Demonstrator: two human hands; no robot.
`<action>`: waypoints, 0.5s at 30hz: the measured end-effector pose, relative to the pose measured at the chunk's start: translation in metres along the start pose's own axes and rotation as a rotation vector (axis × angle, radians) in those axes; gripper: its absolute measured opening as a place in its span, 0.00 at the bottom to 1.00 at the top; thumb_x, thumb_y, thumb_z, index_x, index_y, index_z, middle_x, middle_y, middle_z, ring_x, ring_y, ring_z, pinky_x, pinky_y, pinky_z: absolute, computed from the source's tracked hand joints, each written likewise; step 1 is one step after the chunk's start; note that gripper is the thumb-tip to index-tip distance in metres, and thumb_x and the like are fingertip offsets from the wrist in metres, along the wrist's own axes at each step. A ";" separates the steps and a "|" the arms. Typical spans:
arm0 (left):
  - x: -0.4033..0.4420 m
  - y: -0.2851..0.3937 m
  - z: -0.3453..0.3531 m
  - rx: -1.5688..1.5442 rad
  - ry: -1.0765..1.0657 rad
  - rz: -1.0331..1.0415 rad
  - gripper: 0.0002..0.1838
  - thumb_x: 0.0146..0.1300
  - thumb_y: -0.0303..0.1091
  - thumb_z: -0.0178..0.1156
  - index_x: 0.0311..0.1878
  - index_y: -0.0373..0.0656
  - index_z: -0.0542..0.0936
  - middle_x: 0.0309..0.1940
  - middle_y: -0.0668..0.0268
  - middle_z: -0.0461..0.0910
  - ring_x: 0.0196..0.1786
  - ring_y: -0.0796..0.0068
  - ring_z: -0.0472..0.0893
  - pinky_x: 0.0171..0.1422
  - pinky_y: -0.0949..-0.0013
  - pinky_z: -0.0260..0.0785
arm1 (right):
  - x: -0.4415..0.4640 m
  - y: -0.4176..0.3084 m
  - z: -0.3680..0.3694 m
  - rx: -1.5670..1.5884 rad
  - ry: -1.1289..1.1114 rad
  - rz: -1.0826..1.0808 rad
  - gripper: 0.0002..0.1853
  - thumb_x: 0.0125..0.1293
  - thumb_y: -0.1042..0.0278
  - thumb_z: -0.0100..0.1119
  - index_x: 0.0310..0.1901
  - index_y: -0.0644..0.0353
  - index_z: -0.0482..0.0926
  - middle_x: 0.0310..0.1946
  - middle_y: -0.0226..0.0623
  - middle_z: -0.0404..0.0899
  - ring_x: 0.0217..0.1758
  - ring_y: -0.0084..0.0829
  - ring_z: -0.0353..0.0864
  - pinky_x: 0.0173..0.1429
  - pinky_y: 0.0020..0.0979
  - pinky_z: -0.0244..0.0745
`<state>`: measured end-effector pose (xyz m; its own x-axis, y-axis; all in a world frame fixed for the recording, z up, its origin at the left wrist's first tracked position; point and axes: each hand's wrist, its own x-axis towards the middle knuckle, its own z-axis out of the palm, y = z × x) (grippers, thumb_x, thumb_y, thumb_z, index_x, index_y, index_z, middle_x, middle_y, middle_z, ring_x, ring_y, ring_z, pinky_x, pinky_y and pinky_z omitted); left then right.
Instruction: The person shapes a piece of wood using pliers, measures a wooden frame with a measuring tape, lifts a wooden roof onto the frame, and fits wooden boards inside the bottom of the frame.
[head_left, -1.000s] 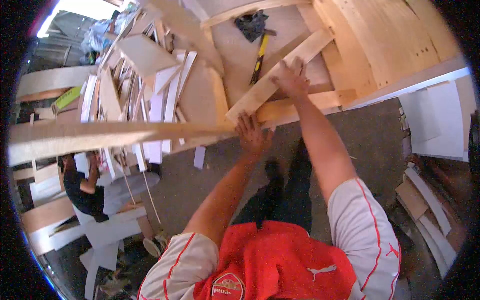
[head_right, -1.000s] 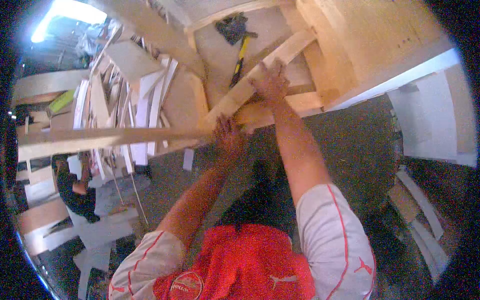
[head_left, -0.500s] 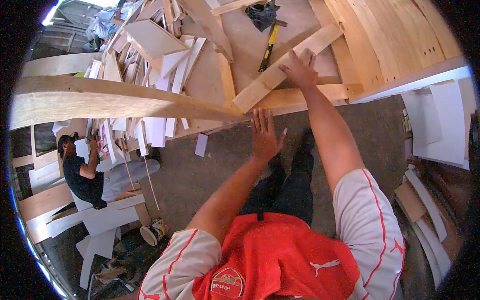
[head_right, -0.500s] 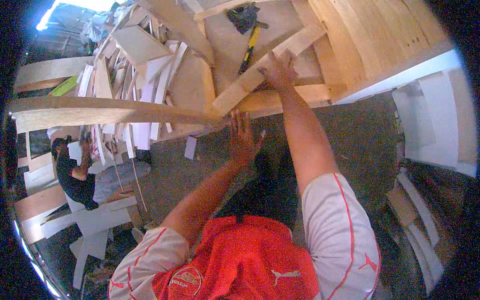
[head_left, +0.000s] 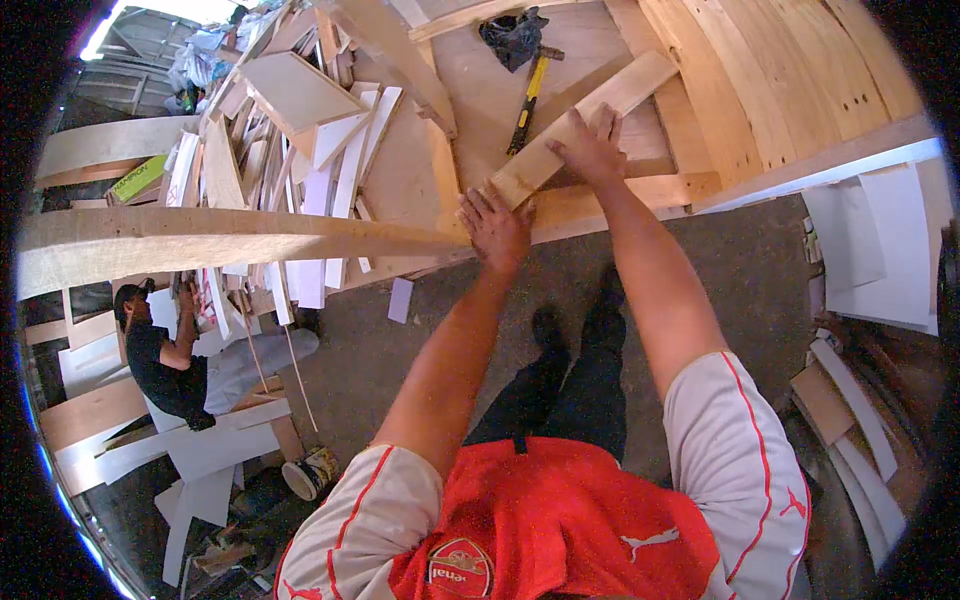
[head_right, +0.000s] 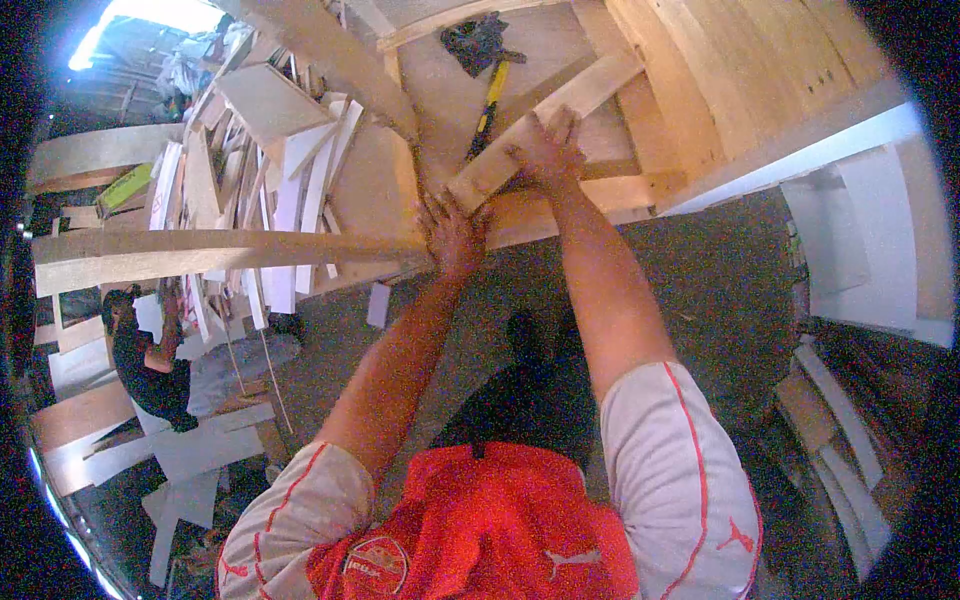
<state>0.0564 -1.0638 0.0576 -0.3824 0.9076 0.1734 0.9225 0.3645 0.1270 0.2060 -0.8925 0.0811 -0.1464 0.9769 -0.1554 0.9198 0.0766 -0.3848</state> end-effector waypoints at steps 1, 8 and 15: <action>-0.001 -0.002 0.003 -0.005 -0.006 0.009 0.49 0.68 0.63 0.58 0.77 0.31 0.58 0.75 0.32 0.57 0.79 0.31 0.54 0.82 0.37 0.44 | -0.002 -0.001 -0.002 0.008 0.000 0.002 0.49 0.59 0.22 0.59 0.79 0.27 0.54 0.84 0.46 0.29 0.86 0.53 0.25 0.71 0.71 0.61; 0.001 -0.005 0.010 -0.034 -0.034 0.018 0.48 0.69 0.62 0.57 0.76 0.30 0.57 0.73 0.32 0.59 0.78 0.30 0.54 0.81 0.36 0.44 | -0.005 -0.005 -0.014 0.030 -0.060 0.024 0.49 0.59 0.23 0.59 0.79 0.27 0.54 0.84 0.46 0.30 0.86 0.54 0.26 0.71 0.73 0.59; 0.032 0.015 -0.012 -0.004 -0.133 -0.103 0.50 0.68 0.69 0.51 0.75 0.31 0.60 0.73 0.40 0.62 0.78 0.36 0.56 0.81 0.37 0.44 | -0.002 0.003 -0.004 0.077 0.012 -0.025 0.49 0.58 0.23 0.60 0.78 0.30 0.58 0.84 0.47 0.31 0.85 0.59 0.27 0.70 0.76 0.57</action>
<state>0.0578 -1.0320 0.0765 -0.4649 0.8849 0.0288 0.8783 0.4568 0.1413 0.2100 -0.8931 0.0837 -0.1642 0.9773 -0.1340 0.8851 0.0860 -0.4574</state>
